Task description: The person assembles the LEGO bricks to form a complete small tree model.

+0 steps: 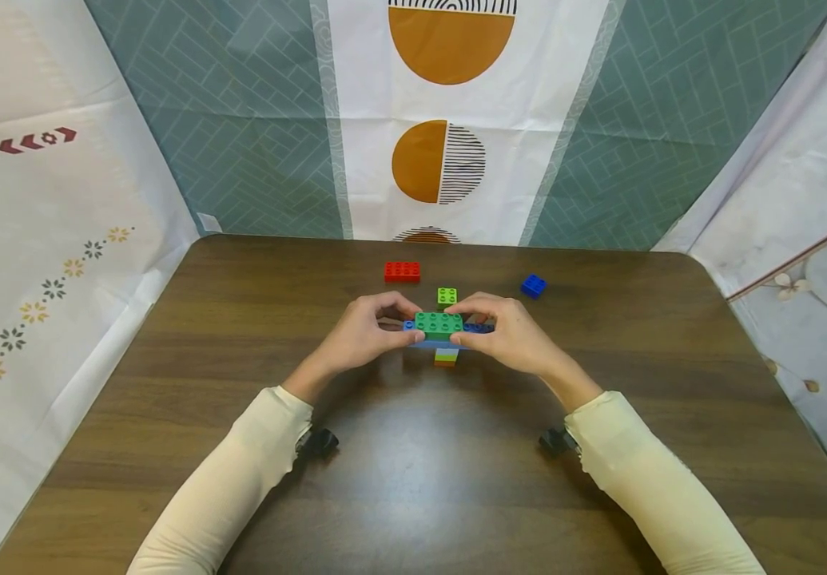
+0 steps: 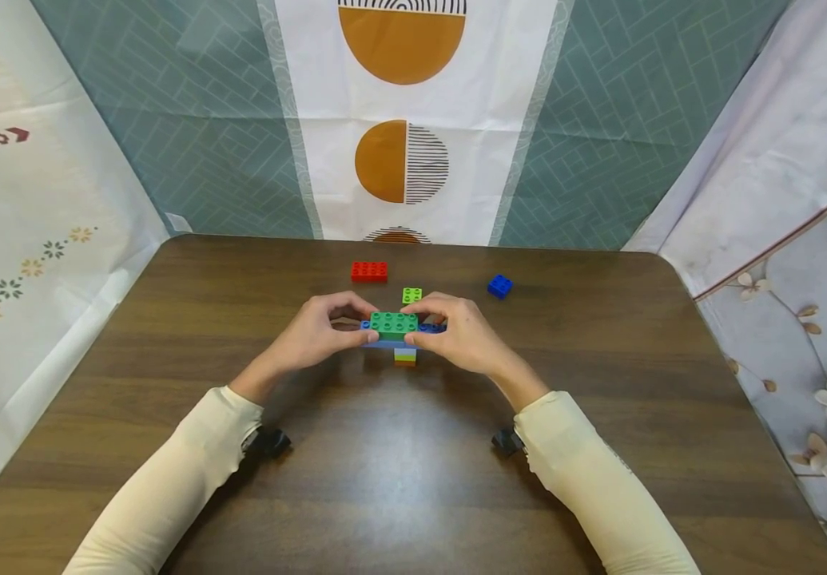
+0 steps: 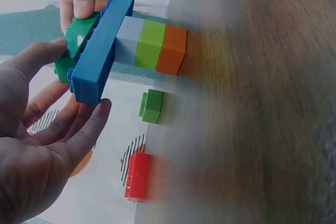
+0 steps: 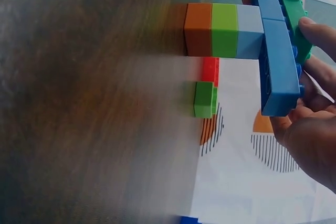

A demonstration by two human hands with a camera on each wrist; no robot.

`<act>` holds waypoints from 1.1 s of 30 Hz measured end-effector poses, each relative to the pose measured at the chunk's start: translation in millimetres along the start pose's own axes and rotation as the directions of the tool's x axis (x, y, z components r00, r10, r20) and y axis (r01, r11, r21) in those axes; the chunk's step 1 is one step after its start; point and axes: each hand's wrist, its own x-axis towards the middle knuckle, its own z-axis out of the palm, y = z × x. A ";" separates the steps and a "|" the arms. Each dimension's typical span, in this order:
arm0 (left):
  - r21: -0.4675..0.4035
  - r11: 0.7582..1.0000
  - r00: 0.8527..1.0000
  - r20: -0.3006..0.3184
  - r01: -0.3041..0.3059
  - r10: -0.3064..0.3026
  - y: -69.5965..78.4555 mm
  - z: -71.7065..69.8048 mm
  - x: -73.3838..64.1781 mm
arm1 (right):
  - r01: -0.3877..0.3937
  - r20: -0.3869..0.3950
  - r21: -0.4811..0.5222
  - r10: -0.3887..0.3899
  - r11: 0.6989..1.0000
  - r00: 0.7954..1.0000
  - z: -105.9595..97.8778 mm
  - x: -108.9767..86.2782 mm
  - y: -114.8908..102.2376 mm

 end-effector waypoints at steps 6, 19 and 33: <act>-0.001 1.000 1.000 0.018 0.009 -0.009 0.3 0.0 0.2 | 0.016 -0.021 -0.016 -0.016 1.000 1.000 1.4 -0.1 2.3; -0.007 1.000 1.000 0.022 0.011 -0.011 -0.1 1.7 1.0 | -0.016 -0.012 0.003 0.016 1.000 1.000 1.1 -1.2 4.0; 0.015 1.000 1.000 0.014 0.006 -0.006 -1.4 0.1 -1.0 | 0.010 -0.028 0.014 -0.010 1.000 1.000 6.1 0.8 5.7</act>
